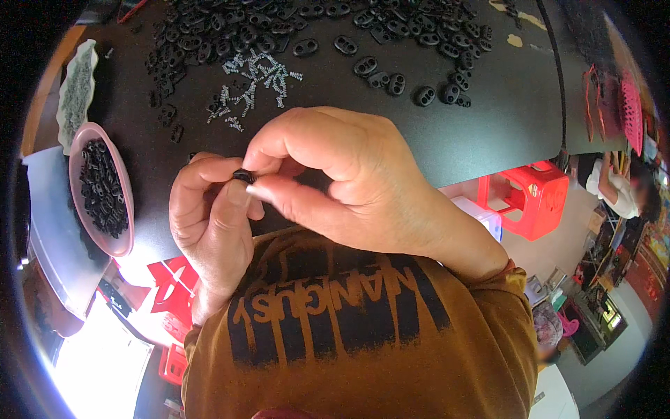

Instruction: The person assembles small plastic spring-loaded toggles by hand, inserting a metal spring and a plastic toggle cap into a plastic toggle base.

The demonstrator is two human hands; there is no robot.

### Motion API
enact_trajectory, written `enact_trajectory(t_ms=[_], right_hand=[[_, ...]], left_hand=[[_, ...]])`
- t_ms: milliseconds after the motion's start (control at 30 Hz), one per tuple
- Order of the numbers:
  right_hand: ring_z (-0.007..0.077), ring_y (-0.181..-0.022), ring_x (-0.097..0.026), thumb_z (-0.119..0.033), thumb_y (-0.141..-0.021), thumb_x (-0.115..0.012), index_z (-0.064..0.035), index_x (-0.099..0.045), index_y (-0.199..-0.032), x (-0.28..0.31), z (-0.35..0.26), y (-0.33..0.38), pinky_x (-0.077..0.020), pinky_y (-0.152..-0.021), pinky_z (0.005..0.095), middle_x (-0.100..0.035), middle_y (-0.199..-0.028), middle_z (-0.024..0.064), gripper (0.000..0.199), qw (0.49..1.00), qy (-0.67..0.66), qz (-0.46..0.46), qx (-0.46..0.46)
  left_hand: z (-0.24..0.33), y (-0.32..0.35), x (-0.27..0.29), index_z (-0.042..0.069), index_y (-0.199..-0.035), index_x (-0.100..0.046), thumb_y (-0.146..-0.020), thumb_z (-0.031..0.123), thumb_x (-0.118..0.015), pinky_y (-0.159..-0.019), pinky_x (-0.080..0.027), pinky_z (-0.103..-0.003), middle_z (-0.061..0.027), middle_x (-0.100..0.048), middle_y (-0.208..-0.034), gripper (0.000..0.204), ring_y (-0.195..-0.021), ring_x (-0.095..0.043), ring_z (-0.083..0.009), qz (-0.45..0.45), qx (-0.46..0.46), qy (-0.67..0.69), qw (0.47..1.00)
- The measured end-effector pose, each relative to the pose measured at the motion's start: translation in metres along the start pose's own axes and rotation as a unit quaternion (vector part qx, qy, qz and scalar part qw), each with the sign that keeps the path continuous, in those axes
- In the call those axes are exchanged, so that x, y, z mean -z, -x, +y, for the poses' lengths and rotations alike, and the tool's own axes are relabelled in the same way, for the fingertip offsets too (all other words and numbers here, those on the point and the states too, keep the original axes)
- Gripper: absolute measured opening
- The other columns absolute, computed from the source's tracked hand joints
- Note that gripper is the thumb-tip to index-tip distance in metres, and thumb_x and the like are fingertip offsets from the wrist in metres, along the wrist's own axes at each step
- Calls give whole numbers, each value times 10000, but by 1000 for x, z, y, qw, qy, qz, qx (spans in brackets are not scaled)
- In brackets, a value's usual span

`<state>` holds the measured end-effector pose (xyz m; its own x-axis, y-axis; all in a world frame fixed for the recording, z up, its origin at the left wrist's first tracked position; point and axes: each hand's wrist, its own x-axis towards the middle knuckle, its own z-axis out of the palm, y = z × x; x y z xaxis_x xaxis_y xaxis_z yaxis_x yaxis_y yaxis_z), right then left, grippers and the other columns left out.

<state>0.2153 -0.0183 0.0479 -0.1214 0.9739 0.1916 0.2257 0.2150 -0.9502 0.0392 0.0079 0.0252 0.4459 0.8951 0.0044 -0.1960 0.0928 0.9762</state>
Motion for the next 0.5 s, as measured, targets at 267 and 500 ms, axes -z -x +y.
enact_trajectory(t_ms=[267,500], right_hand=[[164,-723,-625,-17,-696,-728,0,-590,-983,1,-1,3,-495,-628,243,-621,-837,93,319,1000,20,3,-7],[146,-686,-582,-23,-722,-705,3,-611,-897,17,1,6,-459,-612,237,-607,-816,81,201,995,89,48,-26]], left_hand=[[1,-1,-4,-12,-1050,-549,-839,-63,-547,-604,-434,-170,-38,-500,-883,216,-661,-514,-54,24,15,61,998],[0,2,-1,-8,-1068,-557,-841,-52,-543,-608,-436,-179,-45,-497,-907,231,-654,-512,-62,42,40,57,997]])
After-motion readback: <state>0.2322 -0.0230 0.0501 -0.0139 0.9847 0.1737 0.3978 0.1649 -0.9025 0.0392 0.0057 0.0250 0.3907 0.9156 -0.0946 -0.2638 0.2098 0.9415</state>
